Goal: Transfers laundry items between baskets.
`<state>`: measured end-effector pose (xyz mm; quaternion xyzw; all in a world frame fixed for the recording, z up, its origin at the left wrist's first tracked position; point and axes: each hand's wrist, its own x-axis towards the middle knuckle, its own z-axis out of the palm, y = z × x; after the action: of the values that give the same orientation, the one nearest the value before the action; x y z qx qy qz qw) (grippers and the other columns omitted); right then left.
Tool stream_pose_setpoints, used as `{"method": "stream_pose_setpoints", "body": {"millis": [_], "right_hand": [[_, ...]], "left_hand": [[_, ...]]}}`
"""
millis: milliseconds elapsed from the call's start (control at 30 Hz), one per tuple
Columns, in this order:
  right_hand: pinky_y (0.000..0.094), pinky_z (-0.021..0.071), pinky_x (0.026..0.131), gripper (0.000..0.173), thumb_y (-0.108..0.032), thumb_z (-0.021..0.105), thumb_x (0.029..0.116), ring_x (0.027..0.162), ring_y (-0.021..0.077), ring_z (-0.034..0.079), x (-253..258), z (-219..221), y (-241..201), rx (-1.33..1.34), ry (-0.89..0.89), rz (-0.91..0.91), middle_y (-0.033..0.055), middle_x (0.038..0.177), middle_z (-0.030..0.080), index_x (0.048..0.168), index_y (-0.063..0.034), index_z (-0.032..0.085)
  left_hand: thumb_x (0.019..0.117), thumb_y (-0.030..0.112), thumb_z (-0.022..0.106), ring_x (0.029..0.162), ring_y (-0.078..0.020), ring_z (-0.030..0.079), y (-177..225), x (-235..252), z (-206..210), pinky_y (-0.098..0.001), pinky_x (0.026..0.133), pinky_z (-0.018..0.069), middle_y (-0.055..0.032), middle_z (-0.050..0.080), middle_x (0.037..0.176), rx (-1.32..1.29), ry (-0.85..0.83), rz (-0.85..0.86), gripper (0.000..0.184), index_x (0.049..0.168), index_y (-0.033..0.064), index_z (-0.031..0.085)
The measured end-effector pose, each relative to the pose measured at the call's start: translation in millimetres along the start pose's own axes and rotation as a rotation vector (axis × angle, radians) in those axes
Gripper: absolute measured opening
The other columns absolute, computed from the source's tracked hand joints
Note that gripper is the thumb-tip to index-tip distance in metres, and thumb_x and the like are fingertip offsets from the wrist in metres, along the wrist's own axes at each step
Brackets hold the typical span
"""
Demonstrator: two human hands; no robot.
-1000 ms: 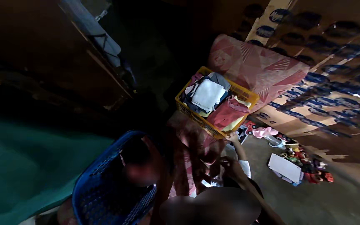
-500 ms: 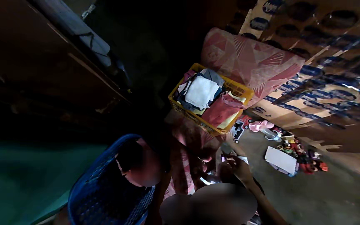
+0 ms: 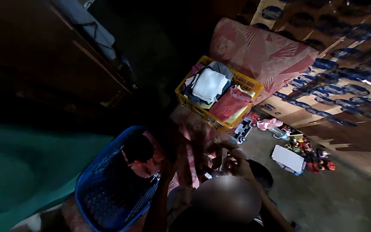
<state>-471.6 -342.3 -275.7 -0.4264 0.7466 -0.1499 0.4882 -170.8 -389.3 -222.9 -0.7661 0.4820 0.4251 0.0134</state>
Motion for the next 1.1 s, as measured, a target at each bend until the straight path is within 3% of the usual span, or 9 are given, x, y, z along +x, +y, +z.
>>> {"method": "stream_pose_setpoints", "body": {"millis": [200,300,367,533,700,800,867,1000,1100], "right_hand": [[0.0563,0.0439,0.108,0.036,-0.008,0.057,0.1031,0.122,0.0445,0.061,-15.5,-3.2,-7.0,-0.104,-0.037,0.096,0.0319,0.128,0.063,0.136,0.0060,0.058],[0.0533,0.0457,0.106,0.033,-0.007,0.055,0.1037,0.118,0.0419,0.063,-17.7,-0.1,0.5,-0.094,-0.053,0.096,0.0296,0.127,0.064,0.134,0.0056,0.060],[0.0511,0.0470,0.105,0.032,-0.005,0.055,0.1036,0.117,0.0407,0.064,-22.9,3.3,1.0,-0.086,-0.064,0.081,0.0295,0.127,0.064,0.132,0.0068,0.060],[0.0522,0.0436,0.109,0.037,-0.007,0.057,0.1029,0.124,0.0426,0.060,-42.0,16.3,-5.2,-0.163,-0.127,0.056,0.0312,0.131,0.061,0.137,0.0067,0.057],[0.0578,0.0414,0.110,0.043,-0.016,0.059,0.1038,0.126,0.0460,0.058,-52.0,34.7,-10.3,-0.299,-0.192,0.073,0.0315,0.132,0.061,0.142,0.0035,0.053],[0.0586,0.0425,0.108,0.044,-0.017,0.056,0.1049,0.123,0.0481,0.059,-63.8,46.4,-20.2,-0.337,-0.184,0.049,0.0336,0.131,0.060,0.142,0.0057,0.051],[0.0585,0.0413,0.108,0.044,-0.018,0.054,0.1061,0.125,0.0482,0.058,-73.0,53.6,-26.6,-0.354,-0.193,0.052,0.0342,0.133,0.059,0.142,0.0073,0.051],[0.0541,0.0423,0.109,0.038,-0.012,0.051,0.1063,0.124,0.0434,0.059,-93.0,68.1,-26.6,-0.342,-0.255,0.010,0.0305,0.132,0.061,0.139,0.0065,0.055],[0.0506,0.0439,0.107,0.036,-0.007,0.048,0.1063,0.122,0.0414,0.060,-110.7,78.6,-18.4,-0.316,-0.316,-0.001,0.0300,0.132,0.061,0.138,0.0079,0.055]], "left_hand": [[0.1047,0.045,0.054,0.117,-0.0363,0.064,-8.2,-2.7,-4.5,-0.0534,0.103,0.0477,-0.0255,0.066,0.122,-0.105,-0.055,0.067,0.058,0.135,-0.0039,0.058],[0.1106,0.025,0.043,0.125,-0.0385,0.058,-21.9,-9.0,-20.4,-0.0496,0.110,0.0416,-0.0308,0.061,0.131,-0.193,-0.024,0.146,0.045,0.135,-0.0106,0.056],[0.1103,0.014,0.041,0.133,-0.0423,0.053,-40.7,-17.7,-37.0,-0.0497,0.116,0.0363,-0.0328,0.056,0.139,-0.176,0.109,0.103,0.040,0.138,-0.0125,0.053],[0.1070,0.012,0.049,0.126,-0.0411,0.060,-134.6,-61.0,-83.6,-0.0514,0.110,0.0446,-0.0286,0.063,0.133,-0.134,0.611,0.099,0.034,0.129,-0.0088,0.063],[0.1016,0.004,0.052,0.136,-0.0470,0.049,-220.7,-118.3,-117.4,-0.0547,0.114,0.0379,-0.0326,0.052,0.144,-0.152,0.993,-0.069,0.033,0.129,-0.0098,0.063],[0.0991,0.006,0.056,0.143,-0.0525,0.036,-267.2,-137.8,-117.9,-0.0542,0.121,0.0261,-0.0379,0.043,0.148,-0.102,1.106,-0.126,0.039,0.132,-0.0146,0.058],[0.0967,0.010,0.059,0.143,-0.0571,0.032,-287.2,-140.1,-111.2,-0.0581,0.120,0.0234,-0.0416,0.040,0.148,-0.067,1.126,-0.168,0.043,0.132,-0.0157,0.057],[0.0992,0.019,0.064,0.149,-0.0556,0.020,-279.0,-141.0,-99.0,-0.0616,0.120,0.0196,-0.0395,0.022,0.159,-0.200,0.942,-0.341,0.061,0.148,-0.0095,0.043],[0.0986,0.018,0.065,0.148,-0.0580,0.019,-272.1,-137.6,-87.1,-0.0617,0.120,0.0212,-0.0413,0.018,0.159,-0.249,0.907,-0.290,0.060,0.145,-0.0129,0.044]]}}
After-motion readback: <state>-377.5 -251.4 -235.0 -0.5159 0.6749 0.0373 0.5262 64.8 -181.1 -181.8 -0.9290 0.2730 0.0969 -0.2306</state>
